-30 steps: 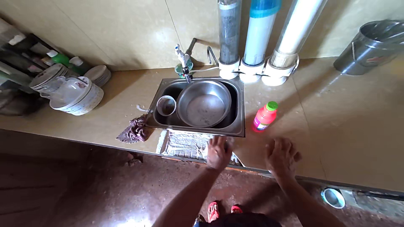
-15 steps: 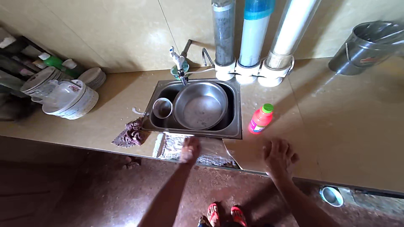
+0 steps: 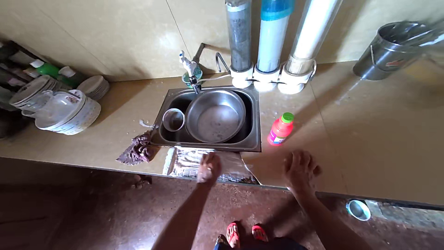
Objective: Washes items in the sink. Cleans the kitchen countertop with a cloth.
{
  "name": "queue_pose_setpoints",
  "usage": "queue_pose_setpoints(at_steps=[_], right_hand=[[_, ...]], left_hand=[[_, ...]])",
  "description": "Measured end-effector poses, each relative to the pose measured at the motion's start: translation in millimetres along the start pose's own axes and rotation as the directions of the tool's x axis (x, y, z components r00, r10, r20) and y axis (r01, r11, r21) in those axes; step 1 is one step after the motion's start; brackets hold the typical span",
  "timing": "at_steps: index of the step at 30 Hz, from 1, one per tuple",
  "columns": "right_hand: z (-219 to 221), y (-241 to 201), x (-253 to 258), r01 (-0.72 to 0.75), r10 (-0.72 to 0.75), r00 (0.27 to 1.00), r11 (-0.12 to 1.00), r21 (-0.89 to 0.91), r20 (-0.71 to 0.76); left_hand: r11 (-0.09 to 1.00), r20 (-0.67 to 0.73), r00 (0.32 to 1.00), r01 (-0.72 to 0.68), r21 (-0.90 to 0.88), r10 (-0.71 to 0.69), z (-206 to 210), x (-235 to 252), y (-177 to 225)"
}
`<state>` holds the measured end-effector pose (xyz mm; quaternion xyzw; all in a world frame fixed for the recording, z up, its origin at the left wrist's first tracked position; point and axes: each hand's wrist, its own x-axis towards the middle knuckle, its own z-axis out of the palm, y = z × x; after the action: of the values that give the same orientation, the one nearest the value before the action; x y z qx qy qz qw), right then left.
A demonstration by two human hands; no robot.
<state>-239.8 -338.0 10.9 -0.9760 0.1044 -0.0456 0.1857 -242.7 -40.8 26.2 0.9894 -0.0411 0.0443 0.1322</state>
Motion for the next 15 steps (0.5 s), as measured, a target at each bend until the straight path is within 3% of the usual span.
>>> queue_pose_setpoints(at_steps=[2,5,7,12,13,15], right_hand=[[-2,-1,0,0.016,-0.015,1.000,1.000,0.003,-0.015],[-5,-1,-1,0.012,-0.012,1.000,1.000,0.012,0.006],[-4,-2,1,0.009,-0.009,1.000,1.000,0.018,-0.003],[-3,0,-1,0.018,-0.017,1.000,1.000,0.008,-0.010],[-2,1,-1,0.025,-0.025,0.999,1.000,0.015,-0.022],[-1,2,0,0.031,-0.031,0.999,0.999,0.018,-0.031]], left_hand=[[0.986,-0.004,0.991,-0.135,-0.100,0.135,14,-3,33],[0.949,0.075,0.988,-0.108,-0.296,0.135,-1,-3,37],[0.909,0.054,0.974,-0.183,-0.375,0.218,-13,-6,35],[0.752,0.004,0.791,-0.581,-0.312,0.612,11,-16,60],[0.752,0.008,0.781,-0.598,-0.276,0.625,18,-14,58],[0.831,0.090,0.840,-0.505,-0.232,0.536,12,-8,46]])
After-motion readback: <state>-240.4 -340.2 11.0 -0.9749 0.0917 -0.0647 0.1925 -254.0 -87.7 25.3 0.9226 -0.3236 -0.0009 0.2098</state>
